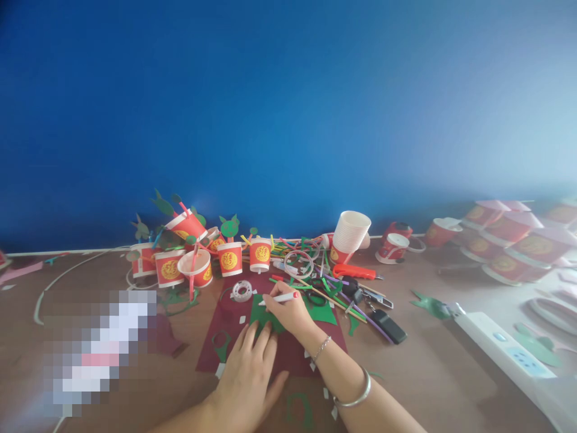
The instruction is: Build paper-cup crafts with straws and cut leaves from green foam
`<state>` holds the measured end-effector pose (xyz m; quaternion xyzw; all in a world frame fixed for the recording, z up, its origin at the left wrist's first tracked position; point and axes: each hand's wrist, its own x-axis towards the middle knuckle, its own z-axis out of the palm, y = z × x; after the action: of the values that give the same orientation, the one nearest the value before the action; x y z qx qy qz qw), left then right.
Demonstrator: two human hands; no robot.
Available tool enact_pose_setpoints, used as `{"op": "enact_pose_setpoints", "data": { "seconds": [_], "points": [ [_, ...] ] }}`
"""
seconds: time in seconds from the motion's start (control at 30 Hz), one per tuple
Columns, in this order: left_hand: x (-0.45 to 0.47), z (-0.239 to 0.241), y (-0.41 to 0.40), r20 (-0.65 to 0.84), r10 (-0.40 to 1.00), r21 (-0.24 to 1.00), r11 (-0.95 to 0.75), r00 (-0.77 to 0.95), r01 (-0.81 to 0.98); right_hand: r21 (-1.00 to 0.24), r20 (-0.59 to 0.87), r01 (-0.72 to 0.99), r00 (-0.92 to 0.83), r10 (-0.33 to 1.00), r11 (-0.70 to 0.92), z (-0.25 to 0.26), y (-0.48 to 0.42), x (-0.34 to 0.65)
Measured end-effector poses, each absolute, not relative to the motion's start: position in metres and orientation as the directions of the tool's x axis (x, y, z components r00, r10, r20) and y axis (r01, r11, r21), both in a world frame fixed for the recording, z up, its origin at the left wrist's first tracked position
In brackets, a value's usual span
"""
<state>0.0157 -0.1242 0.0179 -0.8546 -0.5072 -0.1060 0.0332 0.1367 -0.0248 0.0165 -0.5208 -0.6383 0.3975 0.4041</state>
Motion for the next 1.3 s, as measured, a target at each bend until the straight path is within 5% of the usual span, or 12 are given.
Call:
{"op": "enact_pose_setpoints", "data": {
  "seconds": [1.3],
  "points": [
    [0.0163, 0.018, -0.1246, 0.163, 0.869, 0.076, -0.483, 0.467, 0.872, -0.924, 0.07, 0.367, -0.125, 0.99, 0.111, 0.022, -0.0271, 0.1354]
  ]
}}
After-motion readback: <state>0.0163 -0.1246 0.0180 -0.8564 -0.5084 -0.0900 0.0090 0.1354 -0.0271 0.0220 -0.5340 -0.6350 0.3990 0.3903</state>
